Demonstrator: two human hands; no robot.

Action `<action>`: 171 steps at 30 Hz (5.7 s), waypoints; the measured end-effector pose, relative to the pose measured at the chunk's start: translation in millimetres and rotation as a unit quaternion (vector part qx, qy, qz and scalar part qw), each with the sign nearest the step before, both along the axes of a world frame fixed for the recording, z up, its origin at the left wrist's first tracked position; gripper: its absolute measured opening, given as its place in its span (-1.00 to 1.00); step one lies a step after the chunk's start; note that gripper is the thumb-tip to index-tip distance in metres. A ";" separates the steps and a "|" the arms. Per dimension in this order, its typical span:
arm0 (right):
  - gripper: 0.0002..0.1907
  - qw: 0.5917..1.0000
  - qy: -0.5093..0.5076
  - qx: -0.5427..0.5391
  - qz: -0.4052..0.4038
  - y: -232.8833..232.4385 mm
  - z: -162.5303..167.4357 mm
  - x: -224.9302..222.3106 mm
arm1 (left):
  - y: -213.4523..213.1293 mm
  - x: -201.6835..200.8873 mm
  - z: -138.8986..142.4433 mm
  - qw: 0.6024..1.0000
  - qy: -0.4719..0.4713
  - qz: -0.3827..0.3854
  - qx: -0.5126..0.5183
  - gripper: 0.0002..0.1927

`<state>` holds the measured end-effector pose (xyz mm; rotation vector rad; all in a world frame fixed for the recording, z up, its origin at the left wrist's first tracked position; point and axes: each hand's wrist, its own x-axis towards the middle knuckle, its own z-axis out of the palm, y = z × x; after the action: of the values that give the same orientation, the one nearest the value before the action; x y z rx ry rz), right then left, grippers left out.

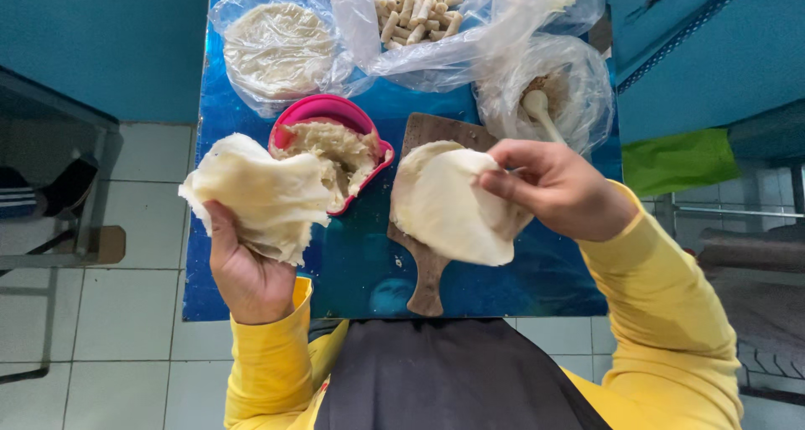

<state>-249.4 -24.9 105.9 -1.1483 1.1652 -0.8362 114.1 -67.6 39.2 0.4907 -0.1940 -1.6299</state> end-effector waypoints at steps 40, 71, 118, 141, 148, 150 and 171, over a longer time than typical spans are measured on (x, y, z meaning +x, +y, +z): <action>-0.86 0.932 0.221 -0.287 -0.028 15.2 -24.6 91.7 | 36.6 -115.1 0.9 0.966 0.006 -0.249 -0.063 -0.30; -0.89 0.946 0.141 -0.227 -0.182 -17.9 5.5 13.4 | 14.9 -30.7 5.3 0.973 -0.111 -0.202 0.001 -0.37; -0.85 0.895 0.267 -0.335 -0.127 16.4 -29.7 104.9 | 55.9 -107.3 -37.3 0.963 -0.064 -0.229 -0.130 -0.59; -0.66 0.930 -0.294 0.187 -0.120 7.6 -77.5 71.2 | 52.6 -104.1 -14.8 0.943 -0.162 -0.264 -0.125 -0.38; -0.79 0.954 -0.260 0.055 -0.137 14.2 -89.3 60.5 | 44.3 -107.9 -4.7 0.968 -0.081 -0.234 -0.050 -0.43; -0.82 0.942 -0.304 0.050 -0.135 15.0 -89.8 57.4 | 39.6 -108.5 0.7 0.974 -0.043 -0.222 -0.021 -0.42; -0.61 0.982 0.045 -0.164 -0.079 15.7 -41.2 68.8 | 51.2 -109.4 -38.7 0.966 -0.059 -0.183 -0.173 -0.45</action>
<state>-180.6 -9.2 64.8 -1.3865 1.2340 -1.1392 4.7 -16.4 0.4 0.2919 -0.6813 -1.8744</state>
